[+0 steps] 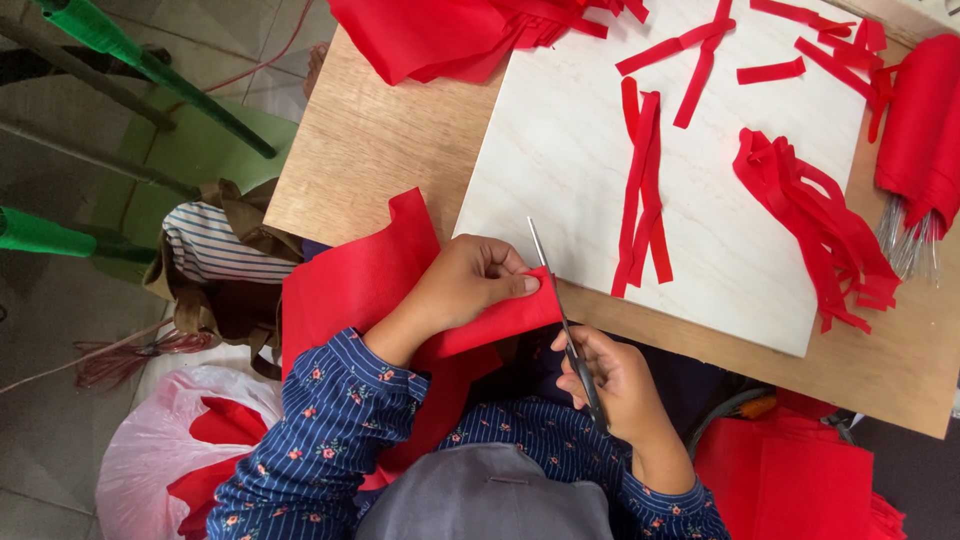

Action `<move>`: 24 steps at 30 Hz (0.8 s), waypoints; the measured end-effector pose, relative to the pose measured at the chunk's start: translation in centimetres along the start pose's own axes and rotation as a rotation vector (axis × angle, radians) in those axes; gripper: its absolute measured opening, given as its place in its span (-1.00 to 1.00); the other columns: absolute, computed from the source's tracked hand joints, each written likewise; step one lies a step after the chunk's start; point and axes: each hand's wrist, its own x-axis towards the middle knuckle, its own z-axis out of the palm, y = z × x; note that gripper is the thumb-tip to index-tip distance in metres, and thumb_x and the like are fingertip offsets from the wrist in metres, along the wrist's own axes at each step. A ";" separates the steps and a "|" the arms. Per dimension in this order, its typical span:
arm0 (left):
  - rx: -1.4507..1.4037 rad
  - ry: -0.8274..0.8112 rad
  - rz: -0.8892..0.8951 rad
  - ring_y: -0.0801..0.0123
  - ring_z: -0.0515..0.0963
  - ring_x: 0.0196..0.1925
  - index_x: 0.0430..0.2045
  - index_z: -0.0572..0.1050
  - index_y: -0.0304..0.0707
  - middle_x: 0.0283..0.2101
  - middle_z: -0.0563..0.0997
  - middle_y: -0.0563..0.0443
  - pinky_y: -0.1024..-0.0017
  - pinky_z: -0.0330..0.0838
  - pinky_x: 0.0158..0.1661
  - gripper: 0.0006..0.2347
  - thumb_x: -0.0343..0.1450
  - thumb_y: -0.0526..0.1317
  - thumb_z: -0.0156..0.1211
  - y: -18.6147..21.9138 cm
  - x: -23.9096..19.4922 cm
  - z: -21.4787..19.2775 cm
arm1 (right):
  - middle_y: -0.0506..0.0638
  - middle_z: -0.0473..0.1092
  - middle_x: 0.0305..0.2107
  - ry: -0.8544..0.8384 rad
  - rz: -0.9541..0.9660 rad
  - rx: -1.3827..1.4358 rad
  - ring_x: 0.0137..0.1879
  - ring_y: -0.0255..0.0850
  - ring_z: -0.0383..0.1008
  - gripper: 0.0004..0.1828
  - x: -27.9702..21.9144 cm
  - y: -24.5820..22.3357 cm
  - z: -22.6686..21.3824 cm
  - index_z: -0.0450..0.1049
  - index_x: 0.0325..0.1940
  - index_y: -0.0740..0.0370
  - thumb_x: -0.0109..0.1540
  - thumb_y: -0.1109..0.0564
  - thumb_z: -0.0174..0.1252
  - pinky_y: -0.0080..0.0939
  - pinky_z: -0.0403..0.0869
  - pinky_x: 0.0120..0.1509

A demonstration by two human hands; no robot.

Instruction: Cutting red fabric into thin strips using scissors on a wooden table

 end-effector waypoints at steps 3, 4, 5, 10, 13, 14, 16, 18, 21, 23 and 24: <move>0.007 0.004 0.004 0.63 0.56 -0.41 -0.49 0.66 -0.22 -0.45 0.71 0.13 0.63 0.40 -0.40 -0.90 0.38 -0.21 0.40 0.0 0.0 -0.1 | -0.08 0.34 -0.58 0.014 0.002 -0.027 -0.63 -0.40 0.34 -0.71 0.0 0.2 0.1 0.49 -0.01 0.24 0.21 0.20 0.33 -0.42 0.45 -0.45; 0.010 0.005 0.014 0.64 0.56 -0.42 -0.50 0.65 -0.21 -0.45 0.70 0.14 0.63 0.40 -0.40 -0.90 0.38 -0.21 0.40 0.0 0.0 -0.1 | -0.09 0.35 -0.61 0.030 0.009 -0.036 -0.66 -0.41 0.33 -0.74 0.0 0.3 0.1 0.50 -0.03 0.25 0.22 0.18 0.32 -0.42 0.44 -0.45; 0.010 0.005 0.014 0.64 0.56 -0.42 -0.50 0.65 -0.21 -0.45 0.70 0.14 0.63 0.40 -0.40 -0.90 0.38 -0.21 0.40 0.0 -0.1 -0.2 | -0.09 0.35 -0.61 0.030 0.009 -0.036 -0.66 -0.41 0.33 -0.74 0.0 0.3 0.1 0.50 -0.03 0.25 0.22 0.18 0.32 -0.42 0.44 -0.45; -0.005 -0.058 0.154 0.50 0.56 -0.45 -0.36 0.67 -0.31 -0.56 0.66 0.06 0.52 0.54 -0.27 -0.88 0.34 -0.25 0.39 0.3 -0.6 -1.0 | 0.13 0.50 -0.64 0.098 -0.114 0.260 -0.61 -0.22 0.58 -0.39 0.3 2.0 -0.2 0.47 0.02 0.40 0.07 -0.06 0.48 -0.28 0.59 -0.46; -0.031 -0.085 0.207 0.49 0.56 -0.39 -0.33 0.67 -0.31 -0.52 0.68 0.03 0.46 0.54 -0.21 -0.87 0.35 -0.25 0.39 1.1 -1.6 -1.4 | 0.09 0.47 -0.61 0.141 -0.188 0.287 -0.16 0.01 0.70 -0.27 0.6 -1.3 -0.2 0.40 0.03 0.34 0.08 -0.26 0.43 -0.22 0.58 -0.09; -0.030 -0.092 0.206 0.49 0.56 -0.39 -0.33 0.67 -0.31 -0.52 0.68 0.03 0.46 0.54 -0.21 -0.87 0.35 -0.25 0.39 1.3 -1.9 -1.6 | 0.09 0.47 -0.61 0.148 -0.188 0.288 -0.16 0.01 0.70 -0.27 1.3 -2.2 -0.3 0.40 0.03 0.34 0.08 -0.26 0.43 -0.22 0.58 -0.09; -0.032 -0.067 0.248 0.49 0.57 -0.37 -0.33 0.67 -0.30 -0.50 0.70 0.03 0.45 0.54 -0.19 -0.87 0.36 -0.24 0.41 1.7 -2.3 -2.1 | -0.01 0.48 -0.65 0.311 -0.141 -0.147 -0.45 -0.27 0.55 -0.50 2.4 -3.9 -0.4 0.43 0.03 0.21 0.11 0.08 0.48 -0.34 0.49 -0.29; -0.033 -0.045 0.222 0.48 0.60 -0.37 -0.34 0.67 -0.29 -0.50 0.70 0.04 0.45 0.56 -0.18 -0.88 0.35 -0.25 0.41 1.4 -2.5 -2.4 | -0.03 0.54 -0.54 0.413 -0.118 -0.408 -0.40 -0.11 0.58 -0.57 4.5 -5.6 0.5 0.41 -0.01 0.15 0.14 0.09 0.43 -0.17 0.51 -0.25; -0.006 0.025 0.185 0.46 0.62 -0.37 -0.34 0.67 -0.30 -0.51 0.70 0.03 0.44 0.58 -0.17 -0.88 0.35 -0.26 0.41 0.7 -2.6 -3.0 | -0.06 0.59 -0.43 0.521 -0.058 -0.758 -0.34 0.06 0.60 -0.62 7.7 -7.2 1.7 0.37 -0.05 0.06 0.15 0.02 0.37 0.08 0.51 -0.22; 0.025 0.069 0.175 0.45 0.61 -0.37 -0.34 0.67 -0.32 -0.50 0.70 0.01 0.43 0.59 -0.18 -0.88 0.36 -0.26 0.41 0.6 -2.6 -3.4 | -0.07 0.58 -0.42 0.536 -0.024 -0.842 -0.32 0.06 0.59 -0.59 9.2 -7.5 2.2 0.36 -0.04 0.03 0.14 -0.06 0.35 0.15 0.50 -0.22; 0.073 0.133 0.143 0.44 0.64 -0.37 -0.34 0.67 -0.30 -0.50 0.71 0.01 0.44 0.59 -0.19 -0.88 0.36 -0.25 0.41 0.8 -2.7 -3.5 | -0.10 0.57 -0.41 0.492 -0.005 -0.851 -0.29 0.06 0.60 -0.60 9.7 -7.6 2.5 0.36 -0.03 0.01 0.11 0.01 0.32 0.11 0.51 -0.18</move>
